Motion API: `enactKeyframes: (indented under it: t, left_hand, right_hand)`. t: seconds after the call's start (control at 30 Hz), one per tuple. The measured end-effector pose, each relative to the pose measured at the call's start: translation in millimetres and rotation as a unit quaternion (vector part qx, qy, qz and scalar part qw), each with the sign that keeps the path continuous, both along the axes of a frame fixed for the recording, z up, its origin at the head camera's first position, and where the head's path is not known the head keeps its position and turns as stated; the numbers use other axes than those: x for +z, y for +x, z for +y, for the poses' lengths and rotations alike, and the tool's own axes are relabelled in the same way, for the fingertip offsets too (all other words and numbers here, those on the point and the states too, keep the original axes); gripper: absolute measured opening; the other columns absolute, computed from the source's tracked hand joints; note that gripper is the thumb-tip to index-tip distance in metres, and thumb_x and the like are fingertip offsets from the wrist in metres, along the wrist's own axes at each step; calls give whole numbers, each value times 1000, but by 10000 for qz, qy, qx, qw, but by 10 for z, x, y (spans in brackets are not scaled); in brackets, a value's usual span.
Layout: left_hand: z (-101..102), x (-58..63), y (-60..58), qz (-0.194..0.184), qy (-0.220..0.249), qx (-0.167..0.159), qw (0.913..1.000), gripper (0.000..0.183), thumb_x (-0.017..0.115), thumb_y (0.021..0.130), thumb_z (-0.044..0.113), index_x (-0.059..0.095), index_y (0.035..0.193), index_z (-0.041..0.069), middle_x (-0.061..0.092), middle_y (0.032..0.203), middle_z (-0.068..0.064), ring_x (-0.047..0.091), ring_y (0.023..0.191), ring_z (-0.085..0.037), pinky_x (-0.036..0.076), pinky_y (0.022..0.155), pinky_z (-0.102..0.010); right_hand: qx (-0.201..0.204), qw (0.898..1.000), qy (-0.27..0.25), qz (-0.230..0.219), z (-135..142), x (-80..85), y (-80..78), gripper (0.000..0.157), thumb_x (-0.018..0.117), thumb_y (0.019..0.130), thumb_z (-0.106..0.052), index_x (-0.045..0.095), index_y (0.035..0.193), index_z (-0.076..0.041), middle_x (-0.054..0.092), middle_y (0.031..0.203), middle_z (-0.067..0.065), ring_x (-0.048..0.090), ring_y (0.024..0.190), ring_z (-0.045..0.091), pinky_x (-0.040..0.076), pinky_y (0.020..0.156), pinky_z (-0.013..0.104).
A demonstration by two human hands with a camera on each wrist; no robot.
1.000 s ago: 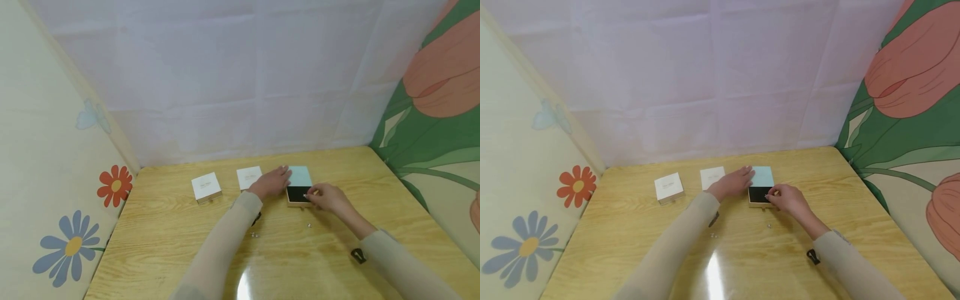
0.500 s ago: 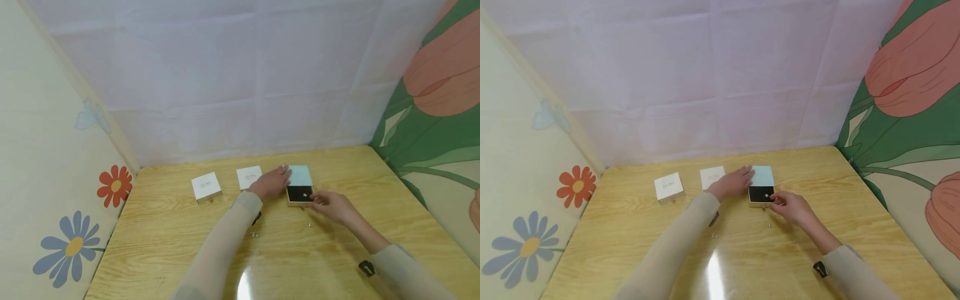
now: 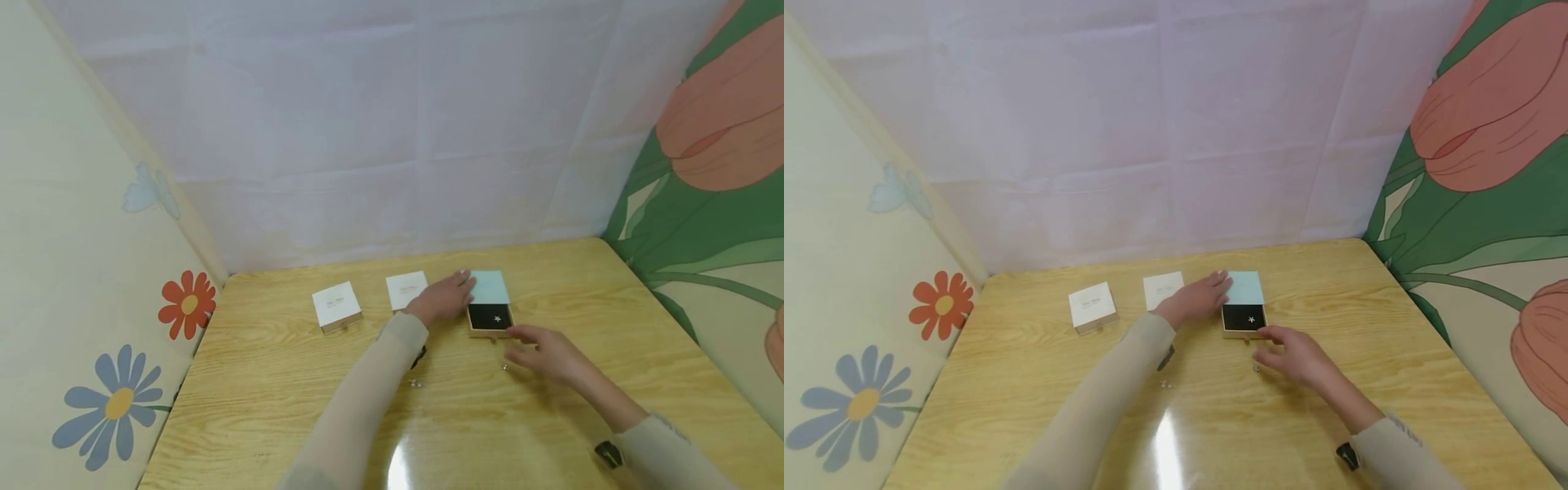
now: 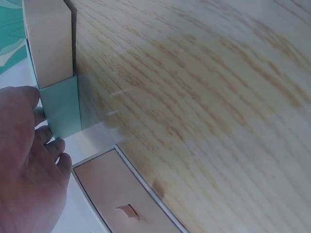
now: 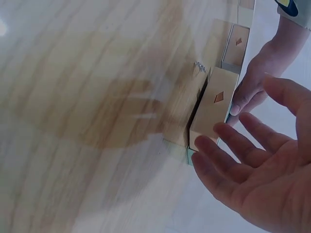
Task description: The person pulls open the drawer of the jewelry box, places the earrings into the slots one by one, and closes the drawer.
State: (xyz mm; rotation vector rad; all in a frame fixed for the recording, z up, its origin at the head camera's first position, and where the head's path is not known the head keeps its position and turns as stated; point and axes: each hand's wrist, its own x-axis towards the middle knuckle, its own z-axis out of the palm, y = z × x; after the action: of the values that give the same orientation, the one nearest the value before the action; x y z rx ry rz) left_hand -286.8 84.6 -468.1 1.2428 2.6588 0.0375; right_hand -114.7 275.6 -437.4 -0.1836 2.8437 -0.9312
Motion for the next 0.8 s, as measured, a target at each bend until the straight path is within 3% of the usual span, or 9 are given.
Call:
enactKeyframes:
  t: [0.13, 0.3, 0.63, 0.8]
  left_hand:
    - [-5, -6, -8, 63, -62, -74, 9999, 56, 23, 112, 35, 13, 162, 12, 10, 170, -8, 11, 157, -22, 15, 128, -34]
    - [-5, -1, -9, 77, -100, -109, 9999, 56, 23, 112, 35, 14, 161, 11, 9, 170, -9, 11, 157, -22, 16, 128, -34]
    - [-3, -28, -23, 21, -56, -67, 10000, 56, 22, 112, 35, 12, 162, 12, 8, 170, -9, 10, 157, -22, 15, 129, -34]
    - [10, -71, -33, 224, -190, -101, 9995, 56, 20, 112, 36, 11, 162, 12, 8, 170, -7, 9, 157, -20, 14, 129, -33]
  right_hand:
    - [55, 9994, 243, 238, -19, -36, 48, 54, 71, 93, -32, 59, 136, -1, 58, 136, 29, 57, 120, 50, 48, 98, 65]
    - [122, 9984, 521, 197, -36, -59, 96, 63, 73, 91, -34, 53, 142, -3, 55, 140, 29, 51, 128, 52, 43, 104, 68]
    - [506, 9970, 528, 249, -31, -166, 133, 68, 77, 87, -28, 51, 142, 2, 55, 139, 31, 52, 127, 51, 42, 106, 67]
    - [606, 9957, 611, 331, -36, -221, 152, 65, 76, 87, -28, 54, 139, 3, 55, 139, 30, 52, 127, 51, 41, 106, 67]
